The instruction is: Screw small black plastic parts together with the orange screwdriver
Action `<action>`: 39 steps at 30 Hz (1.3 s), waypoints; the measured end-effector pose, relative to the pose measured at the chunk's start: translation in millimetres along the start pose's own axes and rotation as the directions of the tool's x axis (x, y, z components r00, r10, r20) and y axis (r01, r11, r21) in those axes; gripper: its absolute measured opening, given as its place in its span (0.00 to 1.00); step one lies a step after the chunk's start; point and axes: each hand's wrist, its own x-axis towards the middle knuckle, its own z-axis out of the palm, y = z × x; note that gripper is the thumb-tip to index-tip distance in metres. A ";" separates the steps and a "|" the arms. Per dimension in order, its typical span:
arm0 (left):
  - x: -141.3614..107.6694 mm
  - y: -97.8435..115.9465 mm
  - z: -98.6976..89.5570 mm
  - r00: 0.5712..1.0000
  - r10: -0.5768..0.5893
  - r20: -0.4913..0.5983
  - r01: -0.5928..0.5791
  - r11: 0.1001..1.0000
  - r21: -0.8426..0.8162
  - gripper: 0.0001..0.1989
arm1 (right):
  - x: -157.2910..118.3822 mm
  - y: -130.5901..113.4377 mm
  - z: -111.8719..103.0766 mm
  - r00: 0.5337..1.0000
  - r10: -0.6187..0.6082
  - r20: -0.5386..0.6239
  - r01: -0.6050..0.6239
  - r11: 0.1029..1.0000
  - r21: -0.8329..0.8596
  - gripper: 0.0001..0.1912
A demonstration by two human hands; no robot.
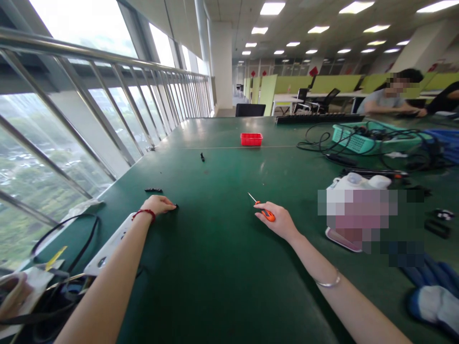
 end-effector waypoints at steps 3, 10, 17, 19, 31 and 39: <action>-21.1 7.3 13.6 0.975 0.098 -0.198 -0.056 0.977 0.208 0.09 | -0.3 0.0 -0.1 1.000 -0.004 -0.026 0.004 1.000 0.006 0.17; -64.4 51.0 74.4 0.805 0.509 -0.305 -0.367 0.831 0.419 0.11 | 1.2 4.7 3.3 0.959 0.146 -0.244 -0.079 0.961 0.264 0.09; -63.5 95.0 115.6 0.620 0.765 -0.177 -0.691 0.638 0.339 0.08 | 12.6 -5.5 -2.8 0.916 0.238 -0.322 -0.100 0.915 0.391 0.08; -61.4 103.9 122.0 0.594 0.787 -0.167 -0.736 0.616 0.282 0.07 | 24.8 -12.4 -6.5 0.896 0.272 -0.351 -0.099 0.893 0.439 0.10; -51.0 115.0 131.3 0.557 0.810 -0.183 -0.778 0.586 0.225 0.06 | 83.7 -53.1 -18.3 0.839 0.122 -0.530 -0.047 0.987 0.154 0.14; -51.6 113.6 131.9 0.584 0.784 -0.208 -0.772 0.617 0.156 0.05 | 80.5 -39.3 -10.3 0.873 0.157 -0.462 -0.094 0.983 0.157 0.14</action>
